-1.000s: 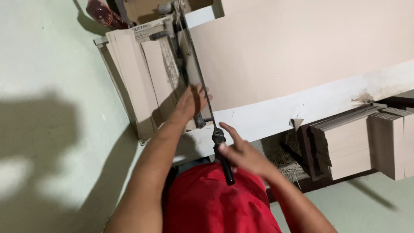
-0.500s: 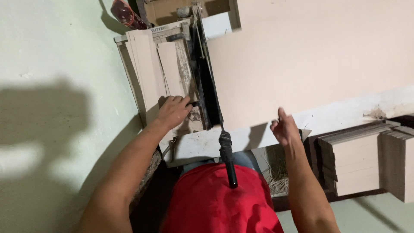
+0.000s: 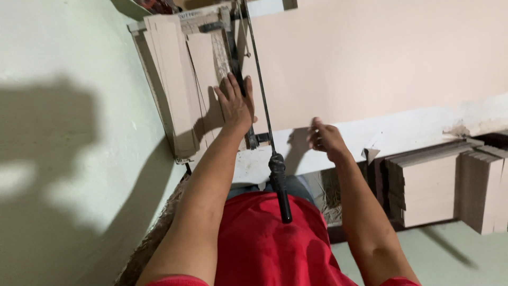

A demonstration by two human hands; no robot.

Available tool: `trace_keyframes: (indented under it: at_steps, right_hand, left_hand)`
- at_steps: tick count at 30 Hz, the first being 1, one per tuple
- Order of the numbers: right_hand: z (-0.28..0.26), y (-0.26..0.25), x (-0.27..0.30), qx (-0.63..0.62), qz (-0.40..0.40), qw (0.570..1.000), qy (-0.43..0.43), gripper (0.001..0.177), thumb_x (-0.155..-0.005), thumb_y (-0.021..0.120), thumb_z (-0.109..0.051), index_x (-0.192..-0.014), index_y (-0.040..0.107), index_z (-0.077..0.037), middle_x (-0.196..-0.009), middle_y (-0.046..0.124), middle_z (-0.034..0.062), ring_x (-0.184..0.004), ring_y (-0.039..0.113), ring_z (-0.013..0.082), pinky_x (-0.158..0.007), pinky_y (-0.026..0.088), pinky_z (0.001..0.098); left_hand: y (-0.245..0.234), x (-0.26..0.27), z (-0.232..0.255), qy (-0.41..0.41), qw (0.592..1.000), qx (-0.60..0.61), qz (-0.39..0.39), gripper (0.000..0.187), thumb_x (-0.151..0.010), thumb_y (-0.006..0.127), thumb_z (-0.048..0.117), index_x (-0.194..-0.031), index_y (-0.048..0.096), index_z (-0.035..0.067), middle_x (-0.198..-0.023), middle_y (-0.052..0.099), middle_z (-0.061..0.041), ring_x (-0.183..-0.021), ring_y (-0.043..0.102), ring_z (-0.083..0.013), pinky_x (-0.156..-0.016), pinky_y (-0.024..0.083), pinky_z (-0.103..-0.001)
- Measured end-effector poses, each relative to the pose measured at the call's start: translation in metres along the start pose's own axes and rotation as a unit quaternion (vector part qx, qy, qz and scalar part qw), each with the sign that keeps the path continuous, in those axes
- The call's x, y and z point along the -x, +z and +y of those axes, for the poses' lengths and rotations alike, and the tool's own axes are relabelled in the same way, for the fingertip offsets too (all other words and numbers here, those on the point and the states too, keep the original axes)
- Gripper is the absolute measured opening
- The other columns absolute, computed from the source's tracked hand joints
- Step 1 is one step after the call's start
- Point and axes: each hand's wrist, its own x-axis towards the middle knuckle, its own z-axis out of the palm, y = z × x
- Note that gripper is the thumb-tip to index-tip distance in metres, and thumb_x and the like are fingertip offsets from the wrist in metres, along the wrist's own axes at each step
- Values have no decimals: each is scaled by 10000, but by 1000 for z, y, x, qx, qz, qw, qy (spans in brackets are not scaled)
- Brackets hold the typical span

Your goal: The person uses a manual paper cutter to slice large sheets of light-colored paper. They repeatedly position the paper against the guide, pull down the lever to cut, and then remove the cut pieces, stacking them on the machine's surface.

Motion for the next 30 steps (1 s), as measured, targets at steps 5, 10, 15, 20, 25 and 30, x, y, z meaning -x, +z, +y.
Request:
trace_keyframes:
  at_steps: [5, 10, 15, 20, 25, 30]
  right_hand:
    - [-92, 66, 183, 413, -102, 898, -116, 606, -987, 349, -640, -1501, 407, -324, -732, 772, 102, -725, 773, 345, -801, 595, 458]
    - [-50, 107, 231, 537, -113, 823, -146, 941, -939, 530, -553, -1645, 85, -118, -968, 739, 322, -861, 748, 489, -739, 618, 535]
    - [92, 106, 106, 549, -15, 804, -226, 753, -961, 529, -252, -1618, 189, -109, -962, 739, 306, -839, 737, 506, -739, 580, 619]
    - [32, 95, 159, 485, -97, 848, -189, 828, -926, 615, -293, -1603, 160, -157, -982, 750, 283, -887, 736, 495, -745, 585, 565]
    - [-78, 67, 239, 363, -168, 912, -88, 902, -884, 560, -592, -1625, 191, -232, -933, 782, 245, -896, 745, 492, -722, 586, 545]
    - [-14, 15, 109, 72, -282, 955, -57, 903, -891, 380, -753, -1567, 391, -154, -794, 737, 210, -605, 750, 324, -509, 625, 405]
  left_hand:
    - [12, -10, 2, -22, 999, -42, 21, 1272, -734, 876, 357, -1624, 16, 65, -1627, -25, -382, -1523, -3, -522, -1115, -58, -794]
    - [34, -19, -2, -17, 995, -90, 44, 1329, -660, 832, 553, -1639, 79, 61, -1648, -12, -360, -1539, 18, -501, -1142, -26, -780]
    - [18, -18, 1, -25, 999, -32, -4, 1297, -735, 889, 355, -1630, -14, 96, -1626, -83, -366, -1530, -57, -507, -1121, -81, -806]
    - [11, -6, 1, -12, 999, -13, 35, 1270, -753, 885, 365, -1636, 15, 88, -1635, -85, -356, -1526, -97, -506, -1115, -150, -786]
    - [26, 9, -7, 200, 967, -2, 157, 602, -1050, 553, 269, -1535, 207, 181, -1605, 66, -220, -1479, 17, -432, -1138, -15, -717]
    - [66, 20, -32, 329, 919, -60, 209, 330, -944, 600, 257, -1193, 390, 199, -1249, 292, -147, -1155, 249, -367, -940, 176, -612]
